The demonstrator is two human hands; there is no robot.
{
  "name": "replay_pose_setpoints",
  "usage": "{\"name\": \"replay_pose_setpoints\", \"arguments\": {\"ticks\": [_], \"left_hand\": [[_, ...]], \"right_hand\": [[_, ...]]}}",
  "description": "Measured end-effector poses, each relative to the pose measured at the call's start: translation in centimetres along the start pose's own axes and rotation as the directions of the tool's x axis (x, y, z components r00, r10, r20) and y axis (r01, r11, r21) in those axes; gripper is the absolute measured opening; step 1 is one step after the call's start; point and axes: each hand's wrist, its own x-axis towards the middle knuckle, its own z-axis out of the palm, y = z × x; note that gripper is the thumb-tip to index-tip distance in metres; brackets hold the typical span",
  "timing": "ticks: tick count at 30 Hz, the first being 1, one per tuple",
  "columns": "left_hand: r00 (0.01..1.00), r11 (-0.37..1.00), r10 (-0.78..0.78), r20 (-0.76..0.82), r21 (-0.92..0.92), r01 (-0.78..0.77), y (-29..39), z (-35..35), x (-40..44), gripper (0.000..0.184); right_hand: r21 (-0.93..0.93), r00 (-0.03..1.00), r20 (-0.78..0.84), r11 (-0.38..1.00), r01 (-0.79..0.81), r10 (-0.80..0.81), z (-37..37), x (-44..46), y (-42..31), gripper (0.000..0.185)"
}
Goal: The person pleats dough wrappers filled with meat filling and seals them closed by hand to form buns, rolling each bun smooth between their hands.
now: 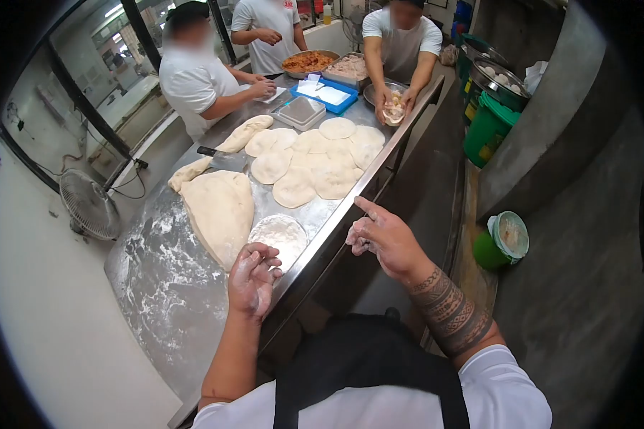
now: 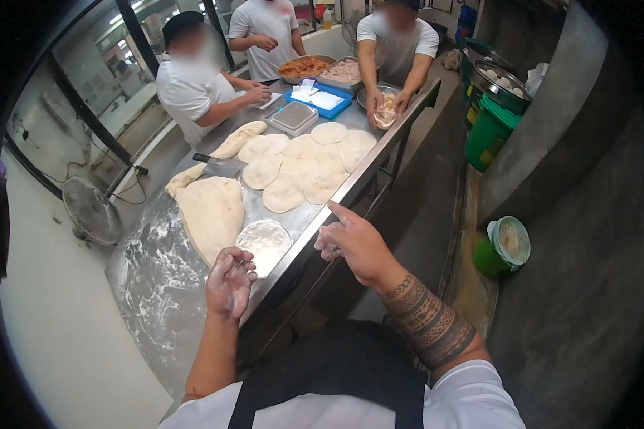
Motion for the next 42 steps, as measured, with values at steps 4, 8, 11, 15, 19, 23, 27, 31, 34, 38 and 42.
{"name": "replay_pose_setpoints", "arguments": {"ticks": [4,8,11,15,19,23,27,31,34,38,42], "left_hand": [[0.999,1.000,-0.012,0.039,0.009,0.011,-0.7,0.9,0.5,0.021],[0.995,0.999,-0.050,0.084,-0.016,0.051,-1.5,3.3,1.2,0.020],[0.987,0.998,-0.052,0.153,-0.039,0.058,-2.1,5.8,1.8,0.020],[0.972,0.996,-0.042,0.233,-0.064,0.058,-3.4,9.3,2.1,0.020],[0.966,0.998,-0.033,0.257,-0.051,0.048,-6.0,13.8,2.5,0.022],[0.962,0.997,-0.043,0.269,-0.052,0.060,-9.2,18.3,2.8,0.025],[0.957,0.995,-0.072,0.282,-0.047,0.089,-11.9,22.0,2.7,0.023],[0.959,0.996,-0.064,0.277,-0.038,0.077,-14.0,24.3,2.9,0.022],[0.964,0.997,-0.063,0.259,-0.036,0.074,-15.3,25.7,3.0,0.021],[0.967,0.996,-0.060,0.249,-0.046,0.074,-17.0,27.2,3.2,0.021],[0.975,0.995,-0.082,0.206,-0.032,0.090,-18.6,28.3,3.8,0.020]], "right_hand": [[-0.015,0.999,-0.014,0.999,0.045,-0.045,-0.8,-1.9,-1.2,0.074],[0.017,0.995,-0.018,0.995,0.096,-0.096,-2.4,-3.3,-2.3,0.073],[0.039,0.993,-0.007,0.992,0.122,-0.122,-4.3,-3.7,-3.1,0.072],[0.040,0.991,0.032,0.991,0.131,-0.132,-6.7,-4.3,-4.9,0.070],[-0.011,0.994,0.071,0.996,0.090,-0.089,-9.8,-5.7,-6.7,0.069],[-0.021,0.995,0.067,0.997,0.071,-0.070,-13.9,-7.0,-8.2,0.067],[0.010,0.996,0.056,0.998,0.069,-0.069,-17.3,-8.5,-9.7,0.066],[0.013,0.996,0.068,0.998,0.053,-0.054,-20.1,-9.3,-10.8,0.065],[0.036,0.998,0.056,0.999,0.038,-0.040,-21.9,-9.8,-11.2,0.064],[0.040,0.997,0.066,0.999,0.022,-0.025,-24.2,-10.0,-12.1,0.058],[0.003,0.995,0.086,0.999,-0.050,0.050,-26.8,-8.9,-12.4,0.043]]}}
